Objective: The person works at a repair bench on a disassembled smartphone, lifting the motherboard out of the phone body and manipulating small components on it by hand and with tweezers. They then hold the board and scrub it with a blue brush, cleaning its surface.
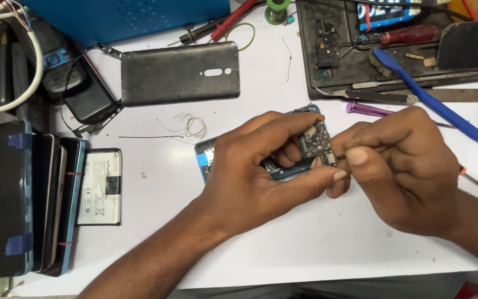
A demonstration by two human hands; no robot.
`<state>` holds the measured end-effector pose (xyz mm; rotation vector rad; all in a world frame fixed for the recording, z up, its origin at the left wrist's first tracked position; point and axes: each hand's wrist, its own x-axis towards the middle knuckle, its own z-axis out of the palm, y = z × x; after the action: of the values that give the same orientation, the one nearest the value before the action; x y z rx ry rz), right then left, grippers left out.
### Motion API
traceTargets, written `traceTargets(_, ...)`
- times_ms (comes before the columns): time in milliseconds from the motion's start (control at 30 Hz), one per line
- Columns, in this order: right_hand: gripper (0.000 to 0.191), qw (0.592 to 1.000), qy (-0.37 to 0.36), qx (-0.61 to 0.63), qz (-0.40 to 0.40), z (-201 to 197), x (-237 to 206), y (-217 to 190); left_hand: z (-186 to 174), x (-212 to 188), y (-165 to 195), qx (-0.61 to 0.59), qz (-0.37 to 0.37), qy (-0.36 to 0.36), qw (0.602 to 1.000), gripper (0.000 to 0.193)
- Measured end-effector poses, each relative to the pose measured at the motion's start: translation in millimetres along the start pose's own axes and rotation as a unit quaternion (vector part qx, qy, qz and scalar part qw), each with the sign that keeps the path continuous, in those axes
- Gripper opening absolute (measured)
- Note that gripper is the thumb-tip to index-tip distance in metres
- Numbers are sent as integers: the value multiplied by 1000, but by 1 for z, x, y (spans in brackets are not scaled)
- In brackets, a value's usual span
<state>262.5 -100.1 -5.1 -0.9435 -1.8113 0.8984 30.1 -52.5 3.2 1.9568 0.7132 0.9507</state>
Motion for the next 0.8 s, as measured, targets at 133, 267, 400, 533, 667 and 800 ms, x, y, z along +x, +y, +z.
traceTargets(133, 17, 1000, -7, -25, -2, 0, 0, 0, -1, -1, 1, 7, 5, 0, 1000, 55)
traceTargets(267, 16, 1000, -4, 2, 30, 2, -1, 1, 0, 0, 0, 26, 9, -1, 1000, 53)
traceTargets(400, 16, 991, -27, 61, 115, -1, 3, 3, 0, 1, -3, 29, 7, -2, 1000, 53)
traceTargets(533, 17, 974, -43, 111, 191, -5, 5, 5, 0, 2, -3, 30, 5, -6, 1000, 54)
traceTargets(667, 21, 957, -68, 160, 234, -11, 6, 10, -2, 2, -1, 14, -1, -23, 1000, 53)
traceTargets(800, 21, 951, -95, 200, 215, -17, 8, 16, -2, 3, 0, -4, -10, -35, 999, 54)
